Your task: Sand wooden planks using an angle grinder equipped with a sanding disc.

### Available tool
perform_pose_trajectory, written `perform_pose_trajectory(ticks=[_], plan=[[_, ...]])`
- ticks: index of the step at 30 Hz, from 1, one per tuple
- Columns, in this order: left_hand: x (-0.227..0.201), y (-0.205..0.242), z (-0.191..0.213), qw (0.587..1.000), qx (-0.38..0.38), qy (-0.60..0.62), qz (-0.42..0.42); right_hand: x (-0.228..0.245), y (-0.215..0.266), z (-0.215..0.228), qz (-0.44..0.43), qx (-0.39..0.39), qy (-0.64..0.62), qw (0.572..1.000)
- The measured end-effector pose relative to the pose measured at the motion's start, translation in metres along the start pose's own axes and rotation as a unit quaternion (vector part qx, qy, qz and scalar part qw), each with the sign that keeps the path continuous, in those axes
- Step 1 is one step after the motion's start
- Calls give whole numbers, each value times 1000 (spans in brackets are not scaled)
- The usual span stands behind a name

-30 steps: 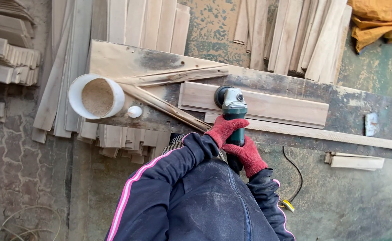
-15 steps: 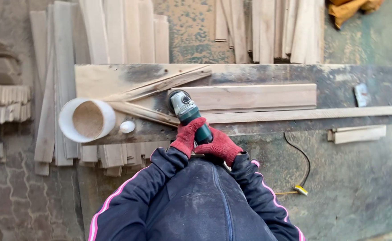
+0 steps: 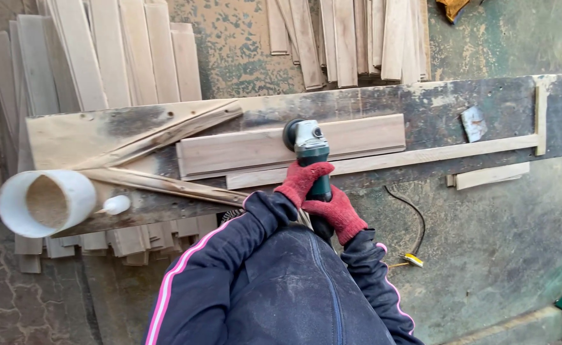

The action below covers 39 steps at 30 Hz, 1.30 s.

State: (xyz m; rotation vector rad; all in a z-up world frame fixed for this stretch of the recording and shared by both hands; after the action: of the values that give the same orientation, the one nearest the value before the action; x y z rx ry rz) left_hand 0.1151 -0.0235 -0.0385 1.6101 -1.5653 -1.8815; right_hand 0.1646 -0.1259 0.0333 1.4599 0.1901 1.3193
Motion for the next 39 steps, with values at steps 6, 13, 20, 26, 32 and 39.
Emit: perform_pose_trajectory(ticks=[6, 13, 20, 26, 32, 39], plan=[[-9, -10, -74, 1000, 21, -14, 4, -7, -19, 69, 10, -29, -35, 999], [-17, 1, -76, 1000, -9, -11, 8, -7, -26, 77, 23, 12, 5, 1000], [12, -9, -30, 998, -44, 37, 7, 9, -12, 40, 29, 58, 19, 998], [15, 12, 9, 996, -68, 46, 27, 9, 1, 7, 15, 101, 61, 993], [12, 17, -7, 999, -8, 35, 24, -11, 8, 17, 1, 36, 17, 999], [8, 35, 19, 998, -47, 41, 30, -21, 0, 2, -4, 68, 57, 996]])
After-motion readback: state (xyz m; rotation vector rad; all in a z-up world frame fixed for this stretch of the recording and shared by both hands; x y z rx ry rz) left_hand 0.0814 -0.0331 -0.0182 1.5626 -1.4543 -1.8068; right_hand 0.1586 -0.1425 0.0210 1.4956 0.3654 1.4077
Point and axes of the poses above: each hand's wrist, its own y-axis away from the middle knuckle, its own z-axis out of the back of the hand, x = y × z, the point moved 3 cm from there along -y, towards the middle knuckle, and after that the axes turned 13 degrees about -y, right-handed, at the moved point
